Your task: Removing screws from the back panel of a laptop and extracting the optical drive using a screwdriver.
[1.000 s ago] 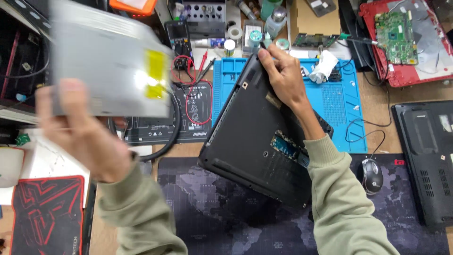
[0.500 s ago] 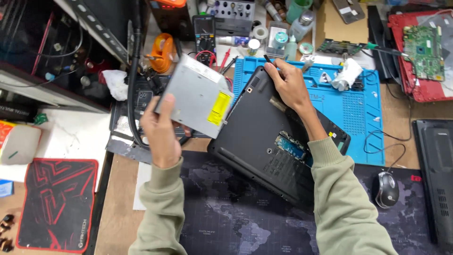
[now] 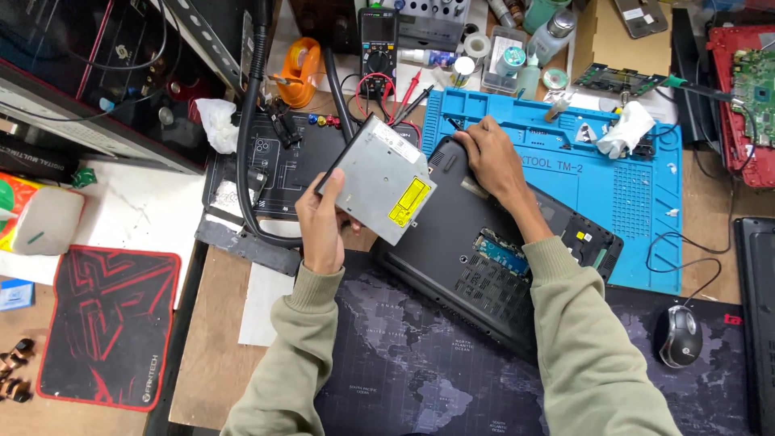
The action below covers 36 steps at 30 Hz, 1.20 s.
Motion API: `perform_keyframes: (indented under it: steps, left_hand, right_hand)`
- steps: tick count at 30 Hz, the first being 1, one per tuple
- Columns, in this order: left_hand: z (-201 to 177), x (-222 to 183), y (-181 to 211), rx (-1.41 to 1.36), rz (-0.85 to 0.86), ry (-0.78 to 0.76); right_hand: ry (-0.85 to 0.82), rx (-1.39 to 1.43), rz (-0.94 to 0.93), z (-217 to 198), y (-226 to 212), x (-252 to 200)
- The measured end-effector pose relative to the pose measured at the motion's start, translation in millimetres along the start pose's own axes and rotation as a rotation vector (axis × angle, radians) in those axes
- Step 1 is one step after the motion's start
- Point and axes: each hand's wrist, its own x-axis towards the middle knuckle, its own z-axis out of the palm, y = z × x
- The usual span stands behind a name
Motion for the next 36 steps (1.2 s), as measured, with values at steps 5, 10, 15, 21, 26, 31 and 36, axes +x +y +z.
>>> perform_keyframes:
  steps: [5,10,15,21,26,31,36]
  left_hand:
    - [7,-6,4,-0.006,-0.023,-0.021]
    - [5,-15,3,0.012,-0.011,-0.057]
    - [1,-24,-2,-0.005,-0.031,-0.048]
    - [-53,-37,-12,-0.023,-0.03,0.014]
    - [-96,-83,26,0.007,0.032,0.11]
    - [-168,-100,42,0.077,0.123,0.319]
    - [-279,-99,40,0.103,0.271,0.836]
  right_hand:
    - [0.122,-0.129,-0.112,5,0,-4]
    - [0.282,-0.102,-0.278,4,-33,-36]
    - [-0.189,0.206,-0.051,-19,-156,-86]
    - [-0.272,0.164,0.089,1,-205,-103]
    - [-0.299,0.181,0.088,50,-228,-105]
    - [-0.414,0.214,-0.097,111,-280,-124]
    - [-0.531,0.456,-0.444,184,-333,-139]
